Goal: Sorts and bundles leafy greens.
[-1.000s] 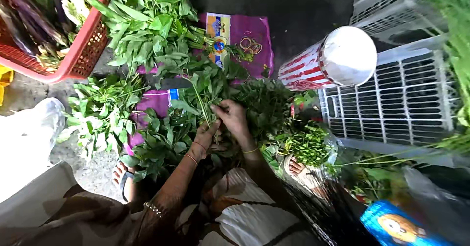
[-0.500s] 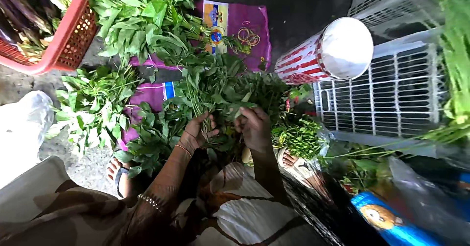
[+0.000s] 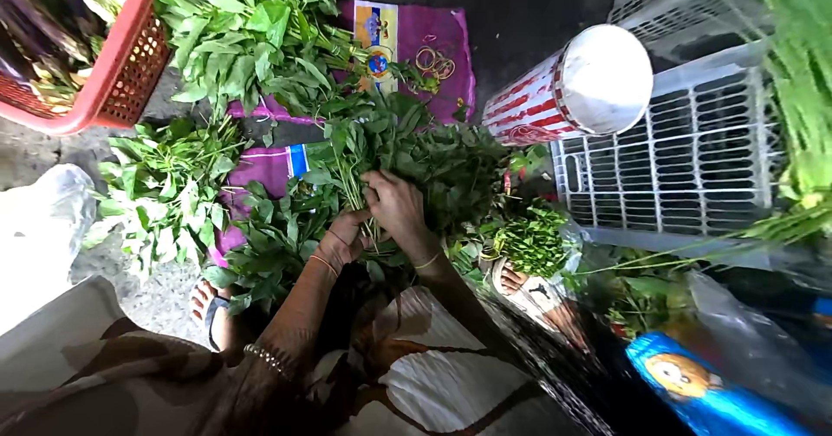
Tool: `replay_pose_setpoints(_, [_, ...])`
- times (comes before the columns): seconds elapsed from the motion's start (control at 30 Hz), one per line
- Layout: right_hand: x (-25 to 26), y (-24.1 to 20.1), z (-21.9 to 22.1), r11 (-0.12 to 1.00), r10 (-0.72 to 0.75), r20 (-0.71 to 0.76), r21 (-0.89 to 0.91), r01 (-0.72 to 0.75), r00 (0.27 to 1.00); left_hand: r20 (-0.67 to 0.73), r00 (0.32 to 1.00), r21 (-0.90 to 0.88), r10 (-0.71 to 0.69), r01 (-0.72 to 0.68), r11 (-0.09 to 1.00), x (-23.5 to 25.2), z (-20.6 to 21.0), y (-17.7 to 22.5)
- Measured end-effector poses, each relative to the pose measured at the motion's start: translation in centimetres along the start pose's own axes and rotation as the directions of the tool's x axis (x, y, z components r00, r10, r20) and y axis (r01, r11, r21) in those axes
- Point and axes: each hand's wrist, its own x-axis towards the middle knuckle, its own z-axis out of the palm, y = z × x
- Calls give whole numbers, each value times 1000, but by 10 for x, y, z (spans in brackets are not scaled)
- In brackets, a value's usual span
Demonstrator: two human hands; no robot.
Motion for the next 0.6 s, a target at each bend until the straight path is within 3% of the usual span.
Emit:
replay_pose_setpoints(0.1, [-1, -1, -7, 998, -46, 5, 46, 46, 999, 11, 1000, -124, -11, 12, 992, 0, -9, 5])
replay_pose_setpoints(0.3, [-29, 18, -5, 980, -197, -195, -48, 191, 961, 92, 995, -302, -26, 53, 952, 14, -24, 6])
replay_pose_setpoints(0.4, [-43, 16, 7, 986, -160, -165, 17, 165, 973, 36, 999, -211, 19, -11, 978, 15, -16, 8])
replay_pose_setpoints(0.5, [-47, 10, 20, 988, -76, -118, 128, 91, 990, 25, 996, 24, 81, -81, 996, 12, -7, 5])
replay_pose_setpoints(0.6, [-49, 5, 17, 999, 15, -185, 44, -7, 983, -25, 997, 102, 75, -72, 992, 12, -7, 3])
